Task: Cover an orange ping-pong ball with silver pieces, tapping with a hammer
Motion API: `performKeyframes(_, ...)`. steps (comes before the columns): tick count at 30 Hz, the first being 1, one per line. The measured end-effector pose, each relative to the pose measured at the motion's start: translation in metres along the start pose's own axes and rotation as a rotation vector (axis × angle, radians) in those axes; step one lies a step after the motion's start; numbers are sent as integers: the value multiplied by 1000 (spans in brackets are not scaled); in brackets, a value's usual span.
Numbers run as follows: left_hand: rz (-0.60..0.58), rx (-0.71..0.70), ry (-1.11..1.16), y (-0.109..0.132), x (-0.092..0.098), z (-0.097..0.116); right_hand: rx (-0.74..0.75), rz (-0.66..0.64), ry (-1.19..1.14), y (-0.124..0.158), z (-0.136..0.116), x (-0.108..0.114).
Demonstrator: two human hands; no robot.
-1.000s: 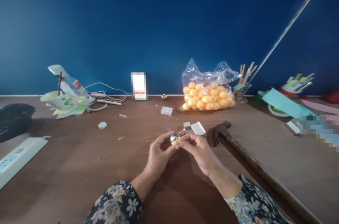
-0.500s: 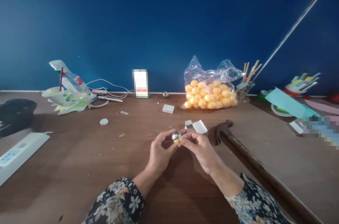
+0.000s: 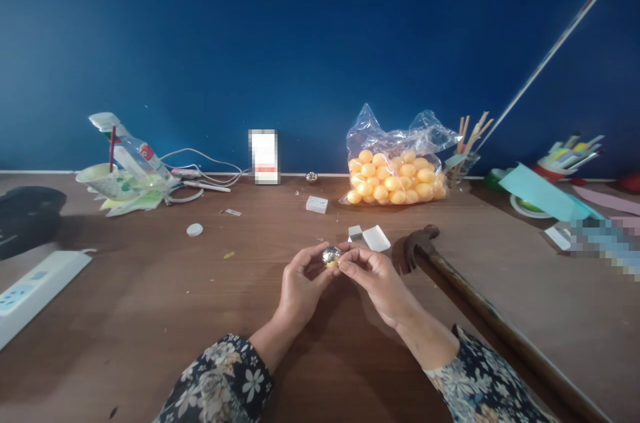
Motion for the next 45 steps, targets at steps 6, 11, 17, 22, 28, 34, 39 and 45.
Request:
performKeyframes(6,3,6,24,1,-2,4,-9,-6,-23,1,0,-1)
performKeyframes(11,-10,-9,32,0,-1,0,-17,-17,-14,1,1,-1)
performKeyframes(17,-13,-38,14,0,0,-2,-86,-19,-36,0,3,1)
performKeyframes(22,-6,-69,-8,0,1,-2,-121,29,-45,0,5,4)
performKeyframes(28,-21,-43,1,-1,0,-7,-135,40,-40,0,5,4)
performKeyframes(34,-25,-25,-18,0,1,-10,-144,80,-26,2,3,4)
performKeyframes(39,-38,-20,-43,2,0,-9,-124,96,-30,2,6,4)
performKeyframes(45,-47,5,-29,3,-3,-10,-111,132,-100,2,8,3)
Point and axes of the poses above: each hand's wrist, its own y-axis away from the middle knuckle, its own x-axis out of the back of the hand, z = x × y, the point moved 7 cm from there along -y, towards the middle knuckle, and after that the axes turned 10 degrees about z, right-handed, at the moved point
